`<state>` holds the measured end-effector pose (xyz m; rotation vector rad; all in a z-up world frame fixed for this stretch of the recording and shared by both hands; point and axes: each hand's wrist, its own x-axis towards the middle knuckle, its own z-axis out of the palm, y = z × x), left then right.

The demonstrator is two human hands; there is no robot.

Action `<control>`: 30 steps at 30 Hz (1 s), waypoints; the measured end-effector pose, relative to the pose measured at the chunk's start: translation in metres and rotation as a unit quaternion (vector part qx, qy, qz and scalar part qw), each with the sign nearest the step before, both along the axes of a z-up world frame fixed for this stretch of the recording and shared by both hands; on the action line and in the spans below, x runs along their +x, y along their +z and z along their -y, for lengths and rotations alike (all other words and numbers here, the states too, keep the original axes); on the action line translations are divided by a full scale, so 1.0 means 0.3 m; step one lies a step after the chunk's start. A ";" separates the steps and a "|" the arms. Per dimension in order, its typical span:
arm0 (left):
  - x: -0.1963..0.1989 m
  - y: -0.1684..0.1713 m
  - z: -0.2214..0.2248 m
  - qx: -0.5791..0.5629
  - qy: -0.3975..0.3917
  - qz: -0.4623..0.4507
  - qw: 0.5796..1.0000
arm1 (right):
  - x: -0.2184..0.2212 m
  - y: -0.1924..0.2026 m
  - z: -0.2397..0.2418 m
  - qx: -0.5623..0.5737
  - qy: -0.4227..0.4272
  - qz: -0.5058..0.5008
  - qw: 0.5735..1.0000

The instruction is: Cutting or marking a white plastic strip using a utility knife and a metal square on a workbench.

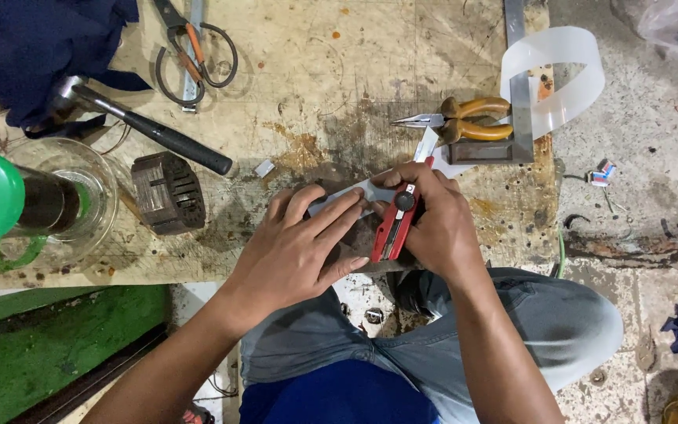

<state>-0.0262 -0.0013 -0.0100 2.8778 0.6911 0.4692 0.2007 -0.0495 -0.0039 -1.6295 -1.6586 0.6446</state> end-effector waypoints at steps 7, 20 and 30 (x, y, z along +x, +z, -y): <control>0.000 0.000 0.003 0.010 0.008 -0.017 1.000 | -0.007 -0.004 0.002 0.022 -0.006 -0.004 1.000; 0.004 0.016 0.000 0.027 0.006 -0.009 1.000 | 0.000 -0.019 0.011 0.013 -0.022 0.015 1.000; 0.007 0.009 0.002 0.032 0.000 -0.005 0.999 | 0.000 0.003 0.007 0.036 -0.001 -0.013 0.999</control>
